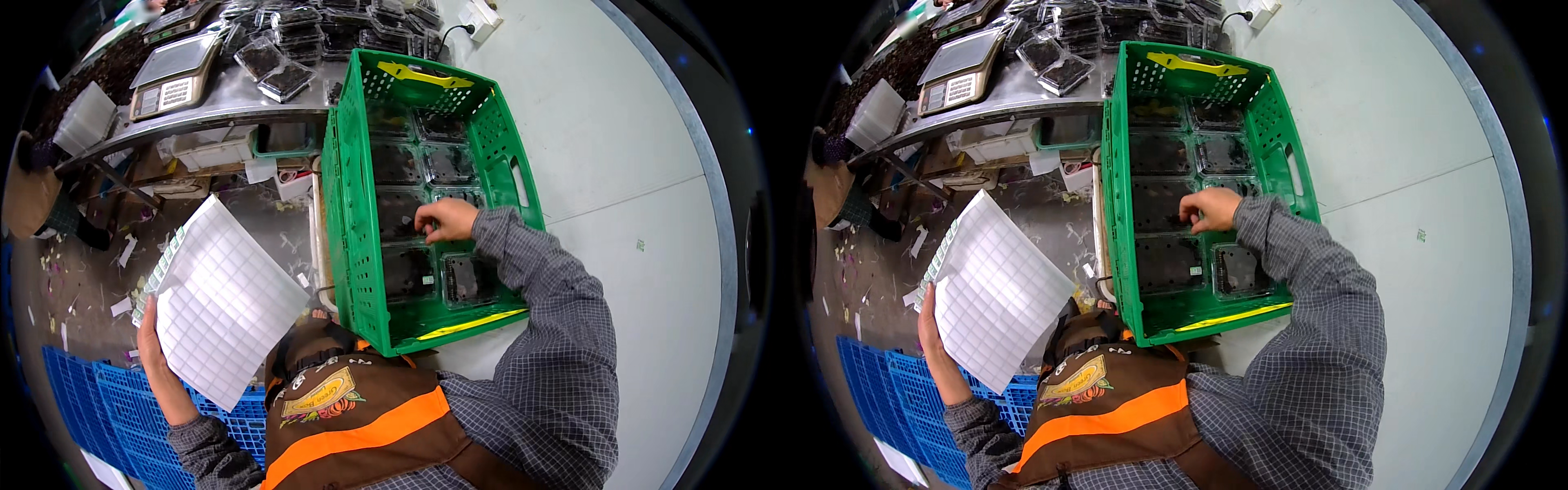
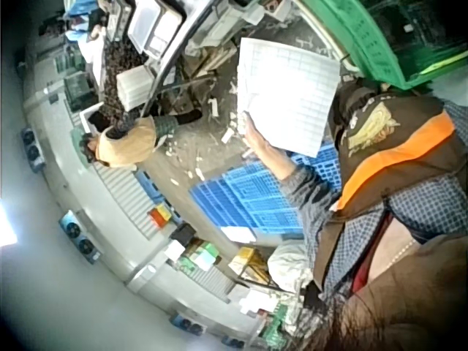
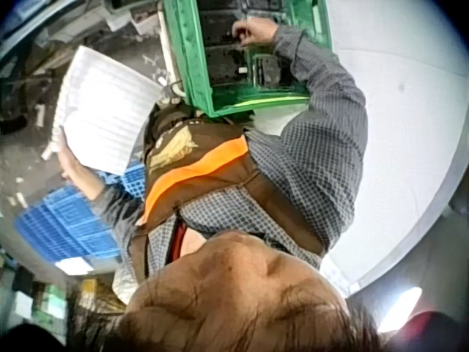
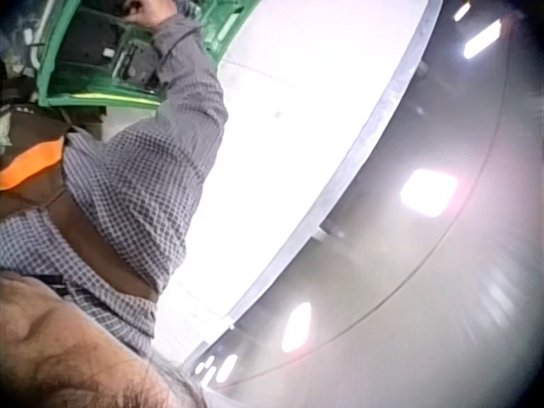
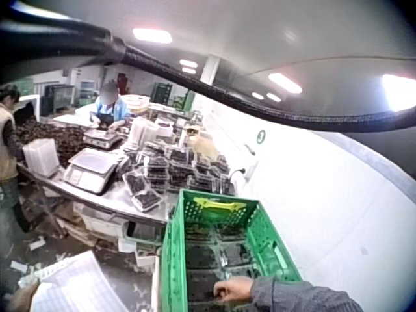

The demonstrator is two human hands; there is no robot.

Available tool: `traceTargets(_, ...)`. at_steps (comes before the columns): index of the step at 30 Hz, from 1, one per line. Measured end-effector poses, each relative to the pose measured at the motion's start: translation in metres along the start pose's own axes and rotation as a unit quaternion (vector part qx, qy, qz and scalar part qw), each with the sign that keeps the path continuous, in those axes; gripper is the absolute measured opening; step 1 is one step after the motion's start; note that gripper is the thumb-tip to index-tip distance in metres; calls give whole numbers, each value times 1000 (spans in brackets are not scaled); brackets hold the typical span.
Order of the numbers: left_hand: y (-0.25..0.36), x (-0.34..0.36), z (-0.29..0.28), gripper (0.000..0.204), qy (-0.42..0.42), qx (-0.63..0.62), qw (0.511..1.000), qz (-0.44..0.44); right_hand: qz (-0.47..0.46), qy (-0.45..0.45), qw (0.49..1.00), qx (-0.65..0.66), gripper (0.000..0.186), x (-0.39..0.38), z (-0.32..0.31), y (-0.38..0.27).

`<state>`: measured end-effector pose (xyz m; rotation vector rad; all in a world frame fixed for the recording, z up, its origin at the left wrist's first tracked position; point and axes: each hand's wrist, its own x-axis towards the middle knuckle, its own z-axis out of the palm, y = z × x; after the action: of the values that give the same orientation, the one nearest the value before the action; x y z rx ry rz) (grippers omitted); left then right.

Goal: The person transfers plastic containers of food into a green crate, peels labels from a sheet and attaches them to the container lids, and then moves the loaded crate onto a pallet.

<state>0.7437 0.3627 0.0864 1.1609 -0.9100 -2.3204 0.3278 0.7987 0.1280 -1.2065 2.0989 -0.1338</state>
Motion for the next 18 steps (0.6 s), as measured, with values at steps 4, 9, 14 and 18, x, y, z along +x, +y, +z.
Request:
traceTargets(4,0,4,-13,44,-5,-19,1000,19,-32,-51,996,-67,36,27,-12,9)
traceTargets(9,-1,4,-14,43,22,-35,998,44,-87,-44,970,-224,40,58,-13,5)
traceTargets(14,-5,5,-19,42,25,-42,998,36,-147,-25,957,-248,42,71,-2,32)
traceTargets(18,-5,0,-20,43,58,-33,997,33,-198,96,934,-281,41,70,-18,19)
